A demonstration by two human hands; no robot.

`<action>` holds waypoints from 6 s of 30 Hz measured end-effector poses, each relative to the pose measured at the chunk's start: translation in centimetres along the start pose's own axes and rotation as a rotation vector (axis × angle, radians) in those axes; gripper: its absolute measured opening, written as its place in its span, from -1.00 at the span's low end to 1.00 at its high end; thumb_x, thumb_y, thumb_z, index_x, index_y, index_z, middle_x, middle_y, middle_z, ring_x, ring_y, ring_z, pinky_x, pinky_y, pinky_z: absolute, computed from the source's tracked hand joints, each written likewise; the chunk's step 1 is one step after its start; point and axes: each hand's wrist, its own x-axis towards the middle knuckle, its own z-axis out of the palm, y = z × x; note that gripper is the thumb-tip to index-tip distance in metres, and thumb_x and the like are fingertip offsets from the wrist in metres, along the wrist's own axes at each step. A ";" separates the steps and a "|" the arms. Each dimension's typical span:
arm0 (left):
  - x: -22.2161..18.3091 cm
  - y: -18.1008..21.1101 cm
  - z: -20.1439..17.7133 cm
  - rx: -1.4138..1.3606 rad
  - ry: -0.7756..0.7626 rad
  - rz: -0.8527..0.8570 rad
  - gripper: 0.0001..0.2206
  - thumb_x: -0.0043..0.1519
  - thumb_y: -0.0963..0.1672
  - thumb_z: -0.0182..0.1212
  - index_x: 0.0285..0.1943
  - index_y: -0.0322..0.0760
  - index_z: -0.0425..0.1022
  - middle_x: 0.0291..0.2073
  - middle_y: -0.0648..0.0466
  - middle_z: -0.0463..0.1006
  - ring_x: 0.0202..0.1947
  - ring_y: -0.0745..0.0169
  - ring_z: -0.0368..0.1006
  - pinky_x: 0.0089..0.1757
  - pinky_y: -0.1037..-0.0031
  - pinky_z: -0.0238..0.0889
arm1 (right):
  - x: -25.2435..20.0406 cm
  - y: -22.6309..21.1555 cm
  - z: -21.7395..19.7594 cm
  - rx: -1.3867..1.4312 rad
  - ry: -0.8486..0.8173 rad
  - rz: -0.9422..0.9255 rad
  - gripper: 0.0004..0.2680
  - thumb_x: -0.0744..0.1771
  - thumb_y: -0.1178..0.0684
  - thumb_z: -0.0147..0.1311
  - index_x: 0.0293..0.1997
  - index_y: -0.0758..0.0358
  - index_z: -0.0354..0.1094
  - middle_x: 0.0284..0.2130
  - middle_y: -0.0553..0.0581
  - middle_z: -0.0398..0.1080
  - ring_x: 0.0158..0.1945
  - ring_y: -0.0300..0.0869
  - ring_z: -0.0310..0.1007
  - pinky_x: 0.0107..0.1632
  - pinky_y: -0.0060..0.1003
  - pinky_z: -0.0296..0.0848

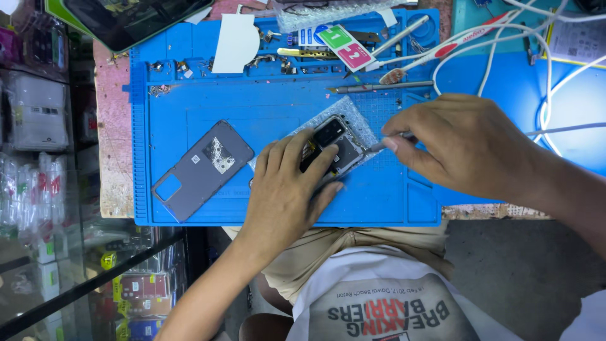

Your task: The person uses a screwdriver to manipulate the internal components of an open mobile phone on a blue repair mat, moving and securing small parts.

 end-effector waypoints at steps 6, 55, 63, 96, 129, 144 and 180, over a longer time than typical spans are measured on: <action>-0.5 0.2 1.5 -0.004 0.028 -0.061 -0.59 0.20 -0.05 0.40 0.21 -0.22 0.53 0.26 -0.21 0.36 0.23 -0.23 0.29 0.17 0.07 0.17 | -0.1 -0.5 0.3 -0.057 -0.021 -0.037 -0.87 0.34 0.00 0.21 -0.16 0.19 0.41 -0.44 0.06 0.51 -0.41 -0.09 0.54 -0.28 -0.10 0.45; -4.0 2.6 5.1 -0.083 0.216 0.013 -0.81 0.25 -0.17 0.09 -0.09 -0.49 0.35 0.27 -0.53 0.37 0.25 -0.40 0.35 0.27 -0.03 0.14 | 3.3 -0.7 5.4 -0.160 -0.216 0.343 -0.88 0.28 0.04 0.17 -0.32 0.28 0.49 -0.43 0.25 0.53 -0.31 0.13 0.56 -0.21 -0.02 0.50; -3.9 1.6 2.7 -0.193 0.283 0.010 -0.83 0.35 -0.14 0.13 -0.07 -0.40 0.36 0.08 -0.35 0.45 0.11 -0.29 0.38 0.13 0.03 0.20 | 3.3 0.3 4.7 -0.190 -0.157 0.210 -0.86 0.37 0.00 0.15 -0.15 0.24 0.50 -0.35 0.20 0.54 -0.29 0.07 0.56 -0.20 -0.08 0.49; 2.2 0.4 1.7 0.227 -0.173 -0.340 -0.48 0.25 0.11 0.33 -0.06 -0.49 0.46 -0.33 -0.26 0.51 -0.35 -0.22 0.53 -0.33 0.15 0.43 | -1.0 3.9 4.3 -0.006 0.333 0.061 -0.77 0.46 0.14 0.10 0.13 0.38 0.07 -0.15 0.34 0.51 -0.14 0.18 0.60 -0.16 -0.02 0.57; 4.2 -0.6 -0.8 0.406 -0.629 -0.107 -0.30 -0.12 0.17 0.42 -0.04 -0.44 0.40 -0.21 -0.13 0.48 -0.26 -0.09 0.56 -0.19 0.20 0.42 | -4.2 -1.2 8.0 -0.336 -0.140 -0.118 -0.75 0.35 -0.22 0.01 -0.11 0.12 0.35 -0.49 0.10 0.39 -0.47 -0.03 0.53 -0.50 -0.10 0.44; 0.0 -1.2 -1.9 0.154 -0.131 0.090 -0.14 -0.20 0.04 0.52 0.32 -0.34 0.31 0.08 -0.29 0.39 0.06 -0.27 0.32 -0.02 0.07 0.19 | -4.5 0.2 5.7 -0.120 0.472 -0.524 -0.83 0.33 0.23 0.07 -0.06 0.22 0.14 -0.27 0.13 0.36 -0.30 -0.08 0.44 -0.27 -0.19 0.42; -2.9 -0.7 1.3 -0.048 0.018 0.012 -0.47 0.14 0.03 0.38 0.28 -0.18 0.50 0.24 -0.25 0.35 0.27 -0.27 0.24 0.24 -0.05 0.06 | 1.9 -2.5 4.1 0.036 0.255 -0.008 -0.77 0.37 0.19 0.22 -0.02 0.40 0.15 -0.34 0.21 0.51 -0.36 -0.06 0.60 -0.37 -0.23 0.50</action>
